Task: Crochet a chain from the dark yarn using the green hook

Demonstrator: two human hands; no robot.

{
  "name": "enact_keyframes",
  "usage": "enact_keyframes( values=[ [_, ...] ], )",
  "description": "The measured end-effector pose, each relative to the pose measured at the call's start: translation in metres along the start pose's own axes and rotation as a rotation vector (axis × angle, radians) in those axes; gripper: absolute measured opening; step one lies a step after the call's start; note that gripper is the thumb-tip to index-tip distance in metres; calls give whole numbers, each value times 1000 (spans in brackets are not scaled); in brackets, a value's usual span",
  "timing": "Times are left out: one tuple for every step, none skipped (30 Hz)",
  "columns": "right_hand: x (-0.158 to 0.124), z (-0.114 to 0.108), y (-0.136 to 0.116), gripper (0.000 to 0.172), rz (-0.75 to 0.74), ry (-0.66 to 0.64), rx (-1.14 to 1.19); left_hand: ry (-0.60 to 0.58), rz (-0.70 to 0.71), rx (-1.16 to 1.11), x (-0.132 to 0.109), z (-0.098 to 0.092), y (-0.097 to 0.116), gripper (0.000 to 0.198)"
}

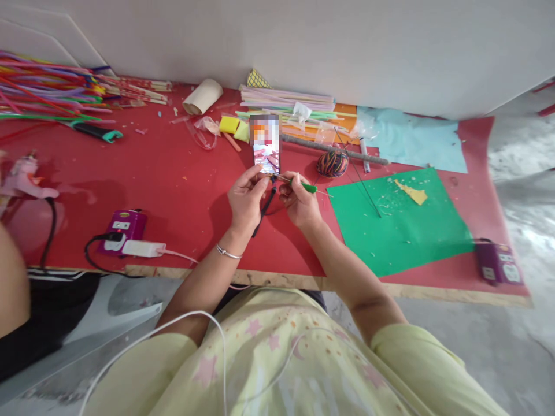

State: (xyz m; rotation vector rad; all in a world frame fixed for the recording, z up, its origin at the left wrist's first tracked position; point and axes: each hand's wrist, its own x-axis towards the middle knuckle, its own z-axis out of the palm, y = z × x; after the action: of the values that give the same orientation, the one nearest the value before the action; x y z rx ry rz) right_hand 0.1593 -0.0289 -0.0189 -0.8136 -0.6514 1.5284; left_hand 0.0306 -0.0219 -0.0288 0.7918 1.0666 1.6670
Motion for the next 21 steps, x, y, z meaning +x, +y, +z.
enact_keyframes(
  values=[
    [0,0,0,31,4,2,-1,1,-1,-5,0,1,0,46],
    [0,1,0,30,8,3,-3,0,-4,-12,0,1,0,47],
    [-1,1,0,30,10,4,-5,-3,-6,-20,-1,2,0,47],
    [-1,1,0,31,11,7,-9,-8,-9,-29,-1,3,0,47],
    [-1,2,0,31,13,9,-14,-16,-13,-39,-1,3,0,47],
    [-1,2,0,31,15,12,-18,-24,-15,-46,-1,4,0,46],
    [-1,1,0,32,19,15,-22,-32,-17,-49,-1,4,0,46],
    [-1,1,1,32,25,16,-21,-41,-18,-49,-1,4,1,45],
    [0,1,2,32,33,13,-14,-51,-20,-49,-1,4,1,44],
    [0,0,2,33,42,8,0,-61,-22,-50,-1,4,1,44],
    [1,-1,3,33,49,0,17,-68,-26,-53,-1,3,1,44],
    [1,-1,3,33,55,-8,34,-74,-31,-59,-1,3,0,44],
    [1,-2,3,32,60,-16,46,-76,-39,-65,-1,3,0,44],
    [1,-2,3,31,66,-24,52,-79,-48,-69,0,2,0,45],
    [1,-2,3,31,74,-30,52,-82,-59,-72,0,2,0,45],
    [1,-3,3,30,84,-36,50,-86,-70,-75,0,2,0,45],
    [1,-3,3,30,96,-42,47,-92,-82,-82,1,1,-1,45],
    [1,-3,3,29,108,-49,46,-99,-94,-91,1,1,-1,45],
    [1,-4,2,29,118,-55,47,-103,-105,-100,1,1,-1,46],
    [1,-4,2,29,127,-62,49,-106,-116,-107,1,1,-1,46],
    [1,-5,2,28,133,-66,53,-108,-126,-110,1,1,-1,46]
  ],
)
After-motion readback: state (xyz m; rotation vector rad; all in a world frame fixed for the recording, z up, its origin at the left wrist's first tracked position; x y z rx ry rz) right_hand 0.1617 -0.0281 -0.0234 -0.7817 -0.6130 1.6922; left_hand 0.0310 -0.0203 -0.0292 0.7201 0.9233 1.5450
